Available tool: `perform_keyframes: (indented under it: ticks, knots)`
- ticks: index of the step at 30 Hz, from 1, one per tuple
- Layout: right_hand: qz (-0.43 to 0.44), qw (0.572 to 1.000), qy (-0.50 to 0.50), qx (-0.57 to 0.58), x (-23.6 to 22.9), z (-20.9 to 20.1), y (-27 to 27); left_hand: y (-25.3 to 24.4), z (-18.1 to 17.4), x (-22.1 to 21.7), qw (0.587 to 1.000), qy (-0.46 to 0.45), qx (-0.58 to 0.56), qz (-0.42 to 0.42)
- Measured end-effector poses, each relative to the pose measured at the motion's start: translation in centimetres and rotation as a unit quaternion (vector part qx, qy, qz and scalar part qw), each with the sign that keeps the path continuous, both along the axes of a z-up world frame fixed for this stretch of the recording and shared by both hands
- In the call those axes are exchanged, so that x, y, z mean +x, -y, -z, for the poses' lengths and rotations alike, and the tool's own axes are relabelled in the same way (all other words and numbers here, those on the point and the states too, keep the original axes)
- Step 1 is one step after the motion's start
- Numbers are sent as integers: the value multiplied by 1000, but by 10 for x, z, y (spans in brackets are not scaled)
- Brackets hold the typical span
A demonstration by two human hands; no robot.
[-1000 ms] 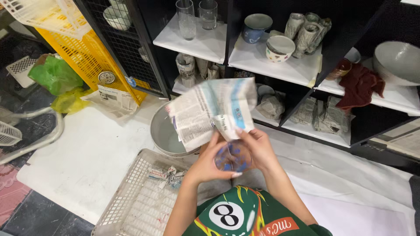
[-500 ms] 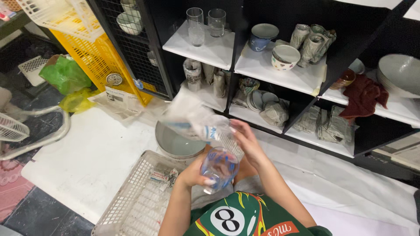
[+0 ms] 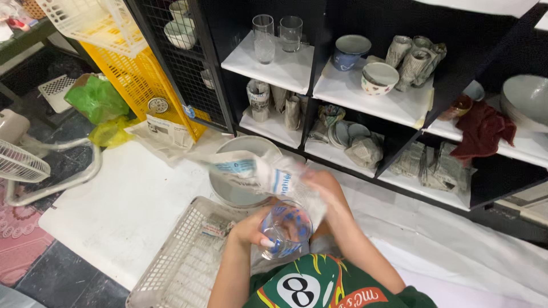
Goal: The person sits on the floor and washes various ceramic and glass items in a bucket of water. They wipe the items with a cloth and then wrap them in newspaper before placing them on a nearby shelf.
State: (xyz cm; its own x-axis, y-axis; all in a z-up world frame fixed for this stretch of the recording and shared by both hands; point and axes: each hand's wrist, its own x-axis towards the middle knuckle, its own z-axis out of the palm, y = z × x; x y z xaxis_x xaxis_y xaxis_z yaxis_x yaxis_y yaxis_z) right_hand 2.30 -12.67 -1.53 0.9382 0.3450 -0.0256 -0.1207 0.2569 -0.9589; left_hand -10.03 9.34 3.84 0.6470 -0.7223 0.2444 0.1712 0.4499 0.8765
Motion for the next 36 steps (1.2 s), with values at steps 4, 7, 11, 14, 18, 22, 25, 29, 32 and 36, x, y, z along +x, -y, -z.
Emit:
perform_keyframes:
  ticks: [4, 7, 11, 14, 18, 22, 25, 29, 32, 36]
  knots:
    - [79, 996, 30, 19, 5, -5, 38, -24, 1, -35, 995, 9, 41, -92]
    - [120, 990, 74, -23, -6, 1, 80, -51, -7, -59, 978, 24, 70, -196]
    - [127, 983, 117, -61, -16, 21, 116, -80, -33, -73, 938, 40, 100, -329]
    - [119, 976, 163, -80, -20, 47, 124, -76, -46, -65, 899, 60, 63, -429]
    - [97, 970, 182, -126, -27, 74, 125, -50, -50, -9, 877, 154, 124, -438]
    - [76, 966, 151, -197, -33, 79, 128, -14, -36, 64, 856, 171, 237, -427]
    - [63, 961, 197, -181, -33, 73, 130, 10, -17, 102, 836, 214, 352, -362]
    - [65, 965, 131, -217, -30, 64, 134, 45, 21, 110, 805, 228, 491, -242]
    - [58, 971, 122, -200, -33, 61, 137, 63, 45, 106, 777, 282, 497, -264]
    - [92, 980, 59, -168, -35, 49, 140, 67, 60, 113, 746, 210, 588, -232]
